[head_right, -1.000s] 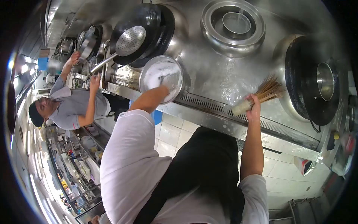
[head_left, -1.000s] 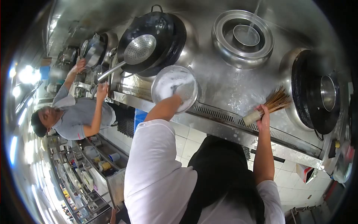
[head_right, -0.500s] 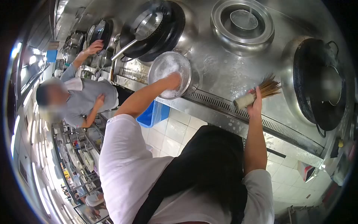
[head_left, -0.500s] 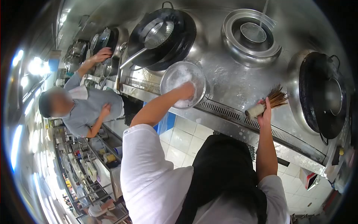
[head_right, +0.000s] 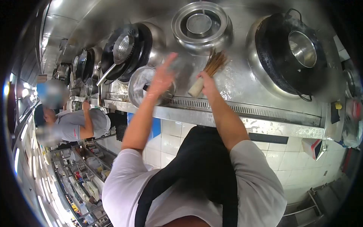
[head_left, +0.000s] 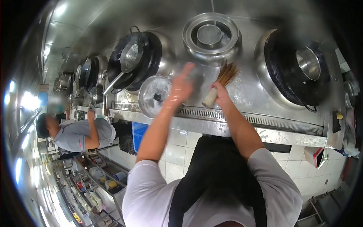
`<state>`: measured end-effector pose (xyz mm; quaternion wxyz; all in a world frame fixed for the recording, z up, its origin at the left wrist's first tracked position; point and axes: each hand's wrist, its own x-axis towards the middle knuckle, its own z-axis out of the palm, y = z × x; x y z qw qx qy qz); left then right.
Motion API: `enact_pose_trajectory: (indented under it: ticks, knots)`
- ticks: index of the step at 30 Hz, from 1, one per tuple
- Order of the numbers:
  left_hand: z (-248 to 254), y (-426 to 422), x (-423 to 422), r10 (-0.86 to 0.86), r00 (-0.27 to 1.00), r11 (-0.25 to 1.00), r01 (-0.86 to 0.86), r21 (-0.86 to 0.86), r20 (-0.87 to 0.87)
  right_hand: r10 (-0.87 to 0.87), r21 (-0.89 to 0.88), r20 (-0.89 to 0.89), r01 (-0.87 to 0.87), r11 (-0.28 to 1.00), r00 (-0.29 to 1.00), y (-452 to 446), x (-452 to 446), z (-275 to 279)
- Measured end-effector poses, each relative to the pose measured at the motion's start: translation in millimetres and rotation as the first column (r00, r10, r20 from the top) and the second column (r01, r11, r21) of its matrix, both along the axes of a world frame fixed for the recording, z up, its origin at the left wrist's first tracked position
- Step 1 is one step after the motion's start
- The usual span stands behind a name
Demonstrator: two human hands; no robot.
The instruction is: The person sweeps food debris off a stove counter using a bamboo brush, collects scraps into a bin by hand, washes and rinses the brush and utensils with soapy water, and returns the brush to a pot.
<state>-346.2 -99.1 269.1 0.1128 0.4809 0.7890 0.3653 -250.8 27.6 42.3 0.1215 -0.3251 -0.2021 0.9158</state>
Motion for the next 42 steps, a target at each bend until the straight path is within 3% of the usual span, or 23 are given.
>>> enact_pose_trajectory:
  ticks: [2, 4, 6, 7, 8, 10, 12, 15, 18, 22, 24, 25, 27, 28, 29, 30, 32, 34, 35, 36, 38, 40, 42]
  knots:
    - [-40.6, 65.9, 55.0, 0.211, 0.957, 0.906, -0.268, -0.327, -0.2, -0.083, -0.191, -0.164, 0.051, 0.98, 0.983, -11.3, 9.0, 70.5]
    - [-73.6, 109.3, 82.4, 0.384, 0.882, 0.783, -0.468, -0.41, -0.274, -0.177, -0.375, -0.297, 0.056, 0.925, 0.938, -25.0, 25.6, 89.9]
    - [-84.8, 140.8, 68.5, 0.424, 0.874, 0.802, -0.484, -0.351, -0.237, -0.377, -0.02, -0.134, 0.378, 0.926, 0.916, -25.4, 25.5, 63.2]
    - [-89.7, 148.5, 64.9, 0.465, 0.878, 0.812, -0.476, -0.337, -0.117, -0.379, -0.016, -0.125, 0.38, 0.925, 0.917, -27.3, 38.1, 68.0]
    - [-96.1, 153.5, 63.2, 0.494, 0.87, 0.821, -0.466, -0.329, 0.001, -0.248, 0.397, 0.071, 0.201, 0.895, 0.966, -31.0, 51.8, 72.0]
    - [-94.9, 167.7, 52.6, 0.545, 0.838, 0.788, -0.506, -0.351, 0.016, -0.208, 0.698, 0.292, -0.06, 0.714, 0.933, -19.1, 62.4, 66.1]
    - [-102.6, 170.8, 43.1, 0.551, 0.834, 0.792, -0.532, -0.299, -0.023, 0.059, 0.727, 0.333, -0.296, 0.619, 0.941, 5.0, 66.4, 48.9]
    - [-78.5, 180.9, 54.4, 0.517, 0.851, 0.751, -0.501, -0.43, -0.088, -0.135, 0.827, 0.321, -0.207, 0.523, 0.938, 41.7, 44.4, 43.1]
    - [-72.4, 183.9, 62.7, 0.439, 0.898, 0.845, -0.422, -0.328, -0.025, -0.355, 0.886, 0.392, -0.246, 0.392, 0.848, 52.5, 30.5, 71.0]
    - [-102.4, 180.2, 44.5, 0.468, 0.878, 0.862, -0.478, -0.167, -0.098, -0.253, 0.883, 0.404, -0.303, 0.358, 0.879, 47.6, 37.2, 99.9]
    - [-112.9, 178.0, 31.4, 0.597, 0.801, 0.803, -0.596, -0.029, 0.042, -0.303, 0.908, 0.418, -0.404, 0.11, 0.857, 46.6, 32.4, 96.1]
    - [-120.7, 173.1, 15.1, 0.602, 0.798, 0.799, -0.601, -0.032, 0.041, -0.297, 0.908, 0.419, -0.405, 0.11, 0.858, 44.3, 34.5, 100.7]
    - [-128.9, 169.7, -20.7, 0.466, 0.745, 0.884, -0.372, -0.284, 0.477, 0.113, 0.776, 0.442, -0.443, 0.45, 0.89, 49.1, 45.4, 116.6]
    - [-115.0, 168.4, -19.4, 0.46, 0.749, 0.887, -0.369, -0.277, 0.477, 0.106, 0.78, 0.44, -0.438, 0.448, 0.892, 52.4, 46.5, 118.8]
    - [-103.4, 162.1, -14.6, 0.336, 0.402, 0.909, -0.377, -0.181, 0.852, 0.215, 0.736, 0.319, -0.384, 0.558, 0.923, 51.8, 48.7, 120.0]
    - [-94.7, 154.6, -11.2, 0.089, -0.04, 0.9, -0.425, -0.097, 0.995, 0.303, 0.667, 0.18, -0.343, 0.661, 0.936, 51.7, 50.9, 120.1]
    - [-87.6, 142.1, -11.1, -0.039, -0.018, 0.89, -0.456, 0.026, 0.999, 0.266, 0.614, 0.19, -0.326, 0.719, 0.945, 59.6, 51.9, 117.6]
    - [-62.4, 131.4, 6.2, 0.446, 0.488, 0.749, -0.662, -0.015, 0.751, 0.219, 0.559, 0.2, -0.295, 0.775, 0.955, 68.0, 42.8, 103.5]
    - [-73.3, 120.5, -2.5, 0.355, 0.616, 0.902, -0.422, -0.086, 0.703, 0.042, 0.784, 0.306, -0.277, 0.555, 0.951, 65.6, 34.3, 90.6]
    - [-75.8, 124.8, 14.5, 0.357, 0.612, 0.902, -0.422, -0.089, 0.706, -0.151, 0.916, 0.347, -0.299, 0.269, 0.926, 60.5, 28.9, 81.3]
    - [-80.6, 143.4, 56.4, 0.538, 0.787, 0.84, -0.532, -0.109, 0.3, -0.193, 0.932, 0.352, -0.325, 0.16, 0.916, 47.0, 19.9, 86.8]
    - [-139.8, 148.7, 17.7, 0.42, 0.615, 0.836, -0.548, -0.021, 0.667, -0.236, 0.93, 0.364, -0.364, 0.045, 0.901, 33.1, 21.7, 92.0]
    - [-165.5, 138.6, -19.1, 0.511, 0.424, 0.808, -0.533, -0.25, 0.748, -0.154, 0.82, 0.561, -0.571, -0.031, 0.814, 30.2, 25.5, 99.4]
